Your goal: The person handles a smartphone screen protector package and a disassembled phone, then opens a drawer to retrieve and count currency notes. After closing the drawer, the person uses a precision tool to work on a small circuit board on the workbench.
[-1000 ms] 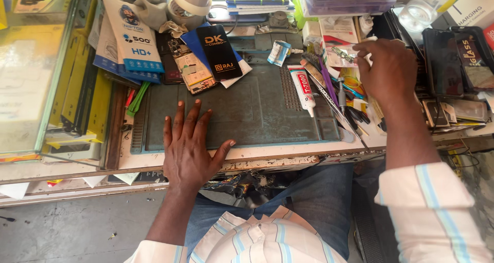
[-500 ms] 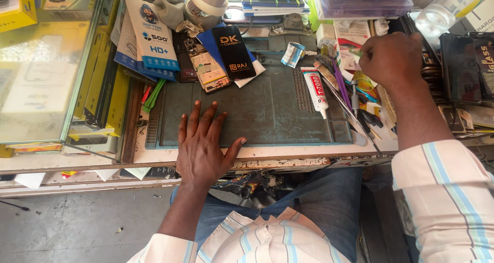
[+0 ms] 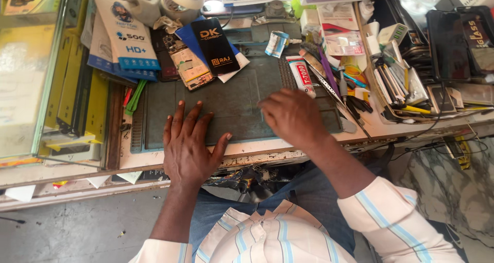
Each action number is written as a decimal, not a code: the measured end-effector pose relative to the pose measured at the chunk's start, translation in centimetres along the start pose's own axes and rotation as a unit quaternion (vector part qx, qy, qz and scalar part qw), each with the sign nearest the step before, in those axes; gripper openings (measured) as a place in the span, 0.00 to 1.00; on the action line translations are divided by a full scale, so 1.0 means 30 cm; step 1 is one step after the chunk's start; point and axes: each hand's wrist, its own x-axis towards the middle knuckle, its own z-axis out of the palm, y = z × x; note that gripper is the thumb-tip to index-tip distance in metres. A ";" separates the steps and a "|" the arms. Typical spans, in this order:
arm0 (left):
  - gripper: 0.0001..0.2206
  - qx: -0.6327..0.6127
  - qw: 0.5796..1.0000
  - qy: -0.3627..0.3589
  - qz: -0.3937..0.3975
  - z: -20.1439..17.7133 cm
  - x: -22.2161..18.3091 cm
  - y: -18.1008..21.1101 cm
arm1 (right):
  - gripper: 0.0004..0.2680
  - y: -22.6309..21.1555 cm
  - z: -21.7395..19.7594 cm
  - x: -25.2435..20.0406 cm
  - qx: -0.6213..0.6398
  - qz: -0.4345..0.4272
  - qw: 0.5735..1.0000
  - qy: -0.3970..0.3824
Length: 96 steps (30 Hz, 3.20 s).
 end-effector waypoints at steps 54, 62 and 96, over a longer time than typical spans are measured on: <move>0.20 -0.008 1.000 0.007 0.029 -0.008 -0.004 0.008 | 0.13 0.199 -0.293 -0.414 -0.074 0.319 0.944 -0.027; 0.14 -0.082 0.995 0.014 0.057 0.044 0.048 0.103 | 0.07 0.206 -0.301 -0.462 -0.087 0.331 0.939 -0.028; 0.08 -0.152 0.983 -0.098 0.042 0.033 0.112 0.166 | 0.04 0.109 0.029 -0.374 0.576 0.294 0.750 0.142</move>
